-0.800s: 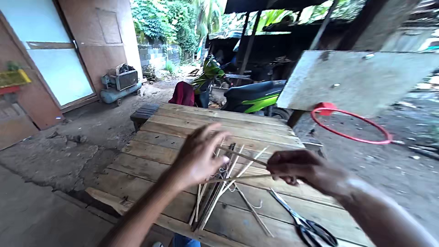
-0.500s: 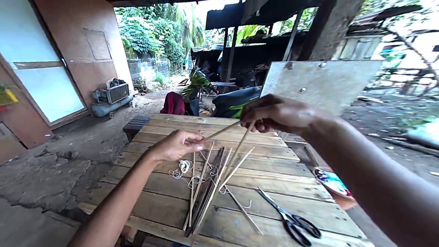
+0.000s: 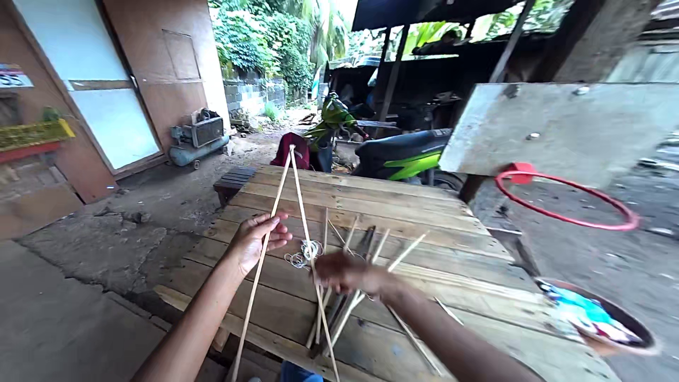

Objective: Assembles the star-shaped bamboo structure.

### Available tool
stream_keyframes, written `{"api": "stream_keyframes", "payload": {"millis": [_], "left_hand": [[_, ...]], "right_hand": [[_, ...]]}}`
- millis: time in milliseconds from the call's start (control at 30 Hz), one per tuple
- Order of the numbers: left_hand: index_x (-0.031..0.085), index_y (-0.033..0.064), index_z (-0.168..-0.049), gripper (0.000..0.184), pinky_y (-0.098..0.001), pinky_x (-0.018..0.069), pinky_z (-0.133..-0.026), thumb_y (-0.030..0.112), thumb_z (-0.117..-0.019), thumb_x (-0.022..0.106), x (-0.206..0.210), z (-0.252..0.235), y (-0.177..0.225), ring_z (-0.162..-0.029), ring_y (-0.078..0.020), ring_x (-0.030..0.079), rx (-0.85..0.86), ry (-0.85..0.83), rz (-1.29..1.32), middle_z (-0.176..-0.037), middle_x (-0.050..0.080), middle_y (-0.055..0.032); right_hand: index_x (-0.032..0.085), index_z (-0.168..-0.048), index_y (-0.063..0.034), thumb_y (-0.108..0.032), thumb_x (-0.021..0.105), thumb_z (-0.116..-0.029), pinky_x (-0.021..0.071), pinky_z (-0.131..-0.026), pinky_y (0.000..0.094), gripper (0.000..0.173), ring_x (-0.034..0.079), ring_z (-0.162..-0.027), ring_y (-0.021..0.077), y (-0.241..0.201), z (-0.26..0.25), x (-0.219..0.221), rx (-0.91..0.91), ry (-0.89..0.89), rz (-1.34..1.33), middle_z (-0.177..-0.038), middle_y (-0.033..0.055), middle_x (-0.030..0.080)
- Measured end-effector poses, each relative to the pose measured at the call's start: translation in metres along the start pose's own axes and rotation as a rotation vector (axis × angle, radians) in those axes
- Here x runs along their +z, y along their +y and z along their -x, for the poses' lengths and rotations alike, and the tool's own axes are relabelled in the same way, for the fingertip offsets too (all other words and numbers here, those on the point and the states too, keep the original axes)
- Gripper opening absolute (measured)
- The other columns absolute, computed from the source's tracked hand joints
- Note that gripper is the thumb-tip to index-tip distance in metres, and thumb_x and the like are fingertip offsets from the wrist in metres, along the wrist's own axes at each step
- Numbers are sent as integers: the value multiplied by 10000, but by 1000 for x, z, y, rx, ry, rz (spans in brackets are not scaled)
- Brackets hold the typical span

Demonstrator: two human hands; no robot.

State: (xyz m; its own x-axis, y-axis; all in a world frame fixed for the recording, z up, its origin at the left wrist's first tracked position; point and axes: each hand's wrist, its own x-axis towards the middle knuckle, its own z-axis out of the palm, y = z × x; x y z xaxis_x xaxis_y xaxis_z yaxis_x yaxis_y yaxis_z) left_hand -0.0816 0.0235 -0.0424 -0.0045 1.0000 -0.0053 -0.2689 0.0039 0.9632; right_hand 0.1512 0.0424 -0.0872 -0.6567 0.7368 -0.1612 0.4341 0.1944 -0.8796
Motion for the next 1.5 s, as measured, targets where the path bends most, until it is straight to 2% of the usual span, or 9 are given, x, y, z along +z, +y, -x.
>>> {"api": "stream_keyframes", "payload": {"millis": [433, 533, 633, 833, 1100, 1200, 1267, 1400, 1500], "left_hand": [[558, -58, -1281, 243, -268, 570, -733, 11, -1056, 499, -121, -74, -89, -749, -142, 654, -161, 371, 73, -939, 641, -110], [406, -29, -1492, 455, -313, 521, -891, 8, -1051, 514, -139, -91, -112, -1034, -210, 624, -180, 362, -110, -1333, 557, -212], [369, 3, -1551, 527, -478, 384, -1129, 43, -1050, 530, -147, -92, -114, -1419, -333, 428, -147, 311, -249, -1568, 396, -240], [569, 1, -1402, 374, -437, 443, -1060, 1, -1029, 537, -162, -36, -90, -1316, -272, 530, -58, 319, -325, -1493, 511, -183], [609, -39, -1297, 394, -321, 514, -1035, 128, -953, 514, -206, 110, -128, -1212, -153, 640, 65, 388, -356, -1340, 657, -93], [608, -65, -1274, 352, -328, 503, -1063, 70, -969, 494, -195, 153, -140, -1227, -122, 633, 76, 325, -344, -1306, 683, -50], [627, -45, -1263, 330, -317, 496, -1076, 40, -970, 501, -177, 167, -146, -1254, -95, 616, 92, 282, -323, -1323, 681, -10], [651, -34, -1272, 316, -294, 454, -1125, 52, -981, 563, -133, 167, -153, -1336, -70, 543, 215, 174, -361, -1397, 636, -5], [663, -93, -1224, 303, -277, 448, -1123, 70, -984, 578, -101, 154, -161, -1356, -95, 526, 296, 128, -485, -1407, 614, -118]], "right_hand": [[612, -1075, -18, -74, 585, -1036, 411, -452, 160, 73, 502, -473, 9, 65, -75, 62, 300, 43, -311, -750, -5, 670], [627, -1076, 2, -72, 596, -1032, 402, -443, 164, 91, 485, -461, 18, 69, -88, 58, 382, 130, -325, -727, 3, 652], [629, -1072, 13, -57, 589, -1031, 394, -434, 169, 90, 480, -460, 26, 73, -96, 54, 423, 182, -346, -714, 14, 632], [641, -1074, 11, -65, 613, -1017, 442, -477, 181, 99, 514, -500, 44, 78, -100, 51, 456, 237, -348, -712, 11, 606], [694, -1176, 11, -113, 631, -1018, 525, -633, 230, 210, 599, -650, 57, 79, -64, 44, 282, 199, -18, -935, 74, 694], [733, -1207, -20, -100, 651, -971, 540, -955, 396, 262, 678, -1078, 237, 96, -16, 41, 40, 266, 275, -1279, 160, 683], [741, -1247, -82, -179, 657, -975, 443, -1096, 533, 301, 556, -1315, 370, 119, 16, 45, -46, 265, 424, -1457, 172, 582], [783, -1174, -122, -106, 622, -967, 423, -1064, 636, 262, 557, -1353, 359, 149, 77, 46, -60, 366, 599, -1399, 105, 651], [801, -1083, -76, -3, 574, -942, 447, -1045, 633, 277, 620, -1282, 362, 160, 108, 36, -5, 519, 634, -1317, 131, 698]]}}
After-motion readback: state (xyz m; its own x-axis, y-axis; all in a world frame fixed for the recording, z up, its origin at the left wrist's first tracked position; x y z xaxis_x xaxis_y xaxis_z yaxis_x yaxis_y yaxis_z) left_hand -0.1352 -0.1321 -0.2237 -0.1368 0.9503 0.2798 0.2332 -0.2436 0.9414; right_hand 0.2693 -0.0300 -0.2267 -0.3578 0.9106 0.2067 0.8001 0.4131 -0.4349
